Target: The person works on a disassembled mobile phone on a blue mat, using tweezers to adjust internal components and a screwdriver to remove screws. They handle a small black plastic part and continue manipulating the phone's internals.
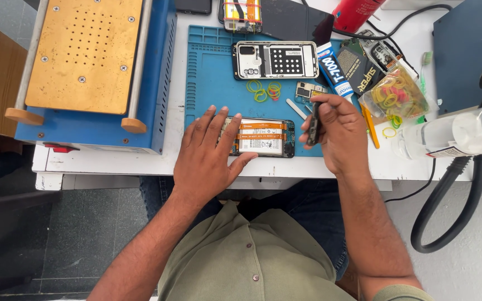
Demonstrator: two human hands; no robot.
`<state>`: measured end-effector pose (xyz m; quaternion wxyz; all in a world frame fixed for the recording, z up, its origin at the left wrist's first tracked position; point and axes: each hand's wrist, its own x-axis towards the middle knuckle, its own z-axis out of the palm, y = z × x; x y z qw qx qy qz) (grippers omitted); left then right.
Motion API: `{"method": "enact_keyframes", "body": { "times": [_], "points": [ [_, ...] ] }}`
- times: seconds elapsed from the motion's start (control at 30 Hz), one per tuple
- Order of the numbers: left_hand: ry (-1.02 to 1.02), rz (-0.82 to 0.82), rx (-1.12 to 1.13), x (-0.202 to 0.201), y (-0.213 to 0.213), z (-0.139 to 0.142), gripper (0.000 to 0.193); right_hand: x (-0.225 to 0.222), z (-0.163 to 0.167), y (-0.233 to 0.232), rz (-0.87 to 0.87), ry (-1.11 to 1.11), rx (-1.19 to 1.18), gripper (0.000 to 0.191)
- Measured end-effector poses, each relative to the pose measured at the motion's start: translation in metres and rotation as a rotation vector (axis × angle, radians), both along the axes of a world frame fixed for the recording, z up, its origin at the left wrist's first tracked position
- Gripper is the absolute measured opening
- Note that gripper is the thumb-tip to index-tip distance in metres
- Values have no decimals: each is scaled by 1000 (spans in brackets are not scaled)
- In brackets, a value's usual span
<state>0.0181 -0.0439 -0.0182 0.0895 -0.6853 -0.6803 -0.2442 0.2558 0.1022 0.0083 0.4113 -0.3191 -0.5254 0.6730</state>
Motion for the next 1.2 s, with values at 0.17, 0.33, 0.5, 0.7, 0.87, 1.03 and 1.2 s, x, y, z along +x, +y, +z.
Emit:
{"method": "enact_keyframes", "body": {
  "times": [0.17, 0.33, 0.5, 0.7, 0.87, 1.03, 1.2],
  "points": [
    [16, -7, 4, 0, 0, -1, 69, 3, 9, 2, 36, 9, -175, 41],
    [6, -16, 16, -1, 1, -2, 67, 2, 15, -1, 113, 7, -212, 56],
    [3, -15, 23, -1, 0, -3, 66, 7, 9, -1, 61, 33, -182, 40],
    [5, -15, 25, -1, 1, -4, 62, 14, -2, -6, 59, -8, -59, 28],
    [15, -18, 32, -1, 0, -3, 60, 21, -2, -6, -8, -163, 139, 34],
    [-27, -69, 58, -1, -4, 4, 54, 30, 1, -3, -20, -7, 98, 28],
    [-66, -196, 94, 20, -9, 14, 38, 36, 3, -4, -15, -10, 86, 21]
  ]
}}
